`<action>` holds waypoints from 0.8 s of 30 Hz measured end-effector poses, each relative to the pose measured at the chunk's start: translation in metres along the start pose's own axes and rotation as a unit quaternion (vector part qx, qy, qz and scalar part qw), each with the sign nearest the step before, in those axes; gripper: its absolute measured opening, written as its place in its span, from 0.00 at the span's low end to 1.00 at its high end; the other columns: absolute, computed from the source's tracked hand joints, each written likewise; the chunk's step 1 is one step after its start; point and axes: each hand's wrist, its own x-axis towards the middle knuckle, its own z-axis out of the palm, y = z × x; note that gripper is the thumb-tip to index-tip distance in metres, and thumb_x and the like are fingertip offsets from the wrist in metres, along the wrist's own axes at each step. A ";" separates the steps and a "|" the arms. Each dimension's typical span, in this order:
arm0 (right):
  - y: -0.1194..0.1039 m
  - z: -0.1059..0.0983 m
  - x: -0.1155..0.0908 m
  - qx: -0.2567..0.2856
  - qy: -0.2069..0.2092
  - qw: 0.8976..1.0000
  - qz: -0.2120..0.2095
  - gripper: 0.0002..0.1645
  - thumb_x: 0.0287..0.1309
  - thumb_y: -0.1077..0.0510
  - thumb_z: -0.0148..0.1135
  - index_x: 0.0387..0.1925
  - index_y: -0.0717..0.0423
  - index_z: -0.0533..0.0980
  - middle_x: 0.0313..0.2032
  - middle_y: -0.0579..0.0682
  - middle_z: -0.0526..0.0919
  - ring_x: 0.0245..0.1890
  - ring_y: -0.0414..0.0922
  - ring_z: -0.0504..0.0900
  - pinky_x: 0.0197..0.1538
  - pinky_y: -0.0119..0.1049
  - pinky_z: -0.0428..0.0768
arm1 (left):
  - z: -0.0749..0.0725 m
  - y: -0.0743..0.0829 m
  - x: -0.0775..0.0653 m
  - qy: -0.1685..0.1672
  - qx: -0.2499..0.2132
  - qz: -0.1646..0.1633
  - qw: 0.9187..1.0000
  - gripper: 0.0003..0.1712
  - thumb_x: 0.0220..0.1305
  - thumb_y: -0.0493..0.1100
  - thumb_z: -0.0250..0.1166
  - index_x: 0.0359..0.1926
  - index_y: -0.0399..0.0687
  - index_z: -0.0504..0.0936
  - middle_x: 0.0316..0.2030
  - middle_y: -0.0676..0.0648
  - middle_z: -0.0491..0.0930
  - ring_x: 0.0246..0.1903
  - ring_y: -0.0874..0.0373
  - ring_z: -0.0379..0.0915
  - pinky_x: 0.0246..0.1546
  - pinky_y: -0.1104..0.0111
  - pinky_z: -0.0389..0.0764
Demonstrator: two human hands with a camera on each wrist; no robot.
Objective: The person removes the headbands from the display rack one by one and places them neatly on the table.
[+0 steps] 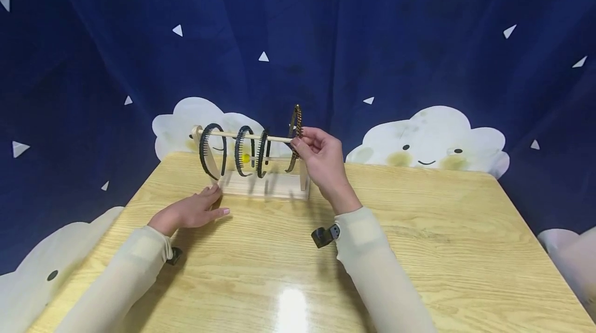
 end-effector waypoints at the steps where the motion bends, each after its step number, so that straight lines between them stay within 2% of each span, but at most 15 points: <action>1: -0.002 0.000 0.000 -0.001 -0.003 1.000 -0.004 0.15 0.65 0.72 0.62 0.52 0.74 0.77 0.34 0.48 0.86 0.36 0.40 0.86 0.38 0.33 0.85 | 0.000 0.001 0.000 -0.001 -0.001 -0.002 1.000 0.49 0.76 0.64 0.50 0.77 0.29 0.49 0.76 0.30 0.40 0.74 0.31 0.36 0.72 0.41 0.44; 6: -0.013 0.001 0.002 -0.008 -0.015 1.000 -0.024 0.15 0.65 0.70 0.63 0.53 0.73 0.77 0.34 0.48 0.85 0.37 0.44 0.86 0.40 0.34 0.85 | -0.003 0.000 0.001 -0.002 -0.003 -0.014 1.000 0.49 0.76 0.65 0.48 0.77 0.31 0.49 0.77 0.31 0.39 0.75 0.32 0.36 0.72 0.41 0.45; 10: -0.023 -0.004 0.000 -0.013 -0.015 0.999 -0.041 0.15 0.65 0.71 0.62 0.53 0.74 0.77 0.35 0.48 0.85 0.37 0.43 0.86 0.40 0.34 0.85 | -0.004 0.001 0.003 -0.007 -0.007 -0.011 1.000 0.48 0.76 0.65 0.48 0.77 0.30 0.50 0.77 0.30 0.40 0.75 0.32 0.36 0.72 0.41 0.45; 18: -0.048 -0.022 -0.009 0.001 -0.036 0.997 -0.075 0.15 0.68 0.71 0.59 0.54 0.72 0.77 0.37 0.50 0.85 0.41 0.45 0.85 0.42 0.32 0.84 | -0.004 0.004 0.003 -0.006 -0.009 -0.008 1.000 0.48 0.76 0.63 0.50 0.76 0.28 0.50 0.76 0.29 0.40 0.74 0.31 0.37 0.71 0.40 0.45; 24: -0.064 -0.040 -0.018 -0.015 -0.042 0.996 -0.076 0.13 0.69 0.68 0.60 0.53 0.68 0.79 0.38 0.53 0.85 0.43 0.47 0.85 0.45 0.33 0.84 | -0.003 0.003 0.002 -0.004 -0.006 0.002 1.000 0.48 0.76 0.64 0.50 0.76 0.27 0.51 0.76 0.28 0.42 0.74 0.30 0.37 0.71 0.40 0.46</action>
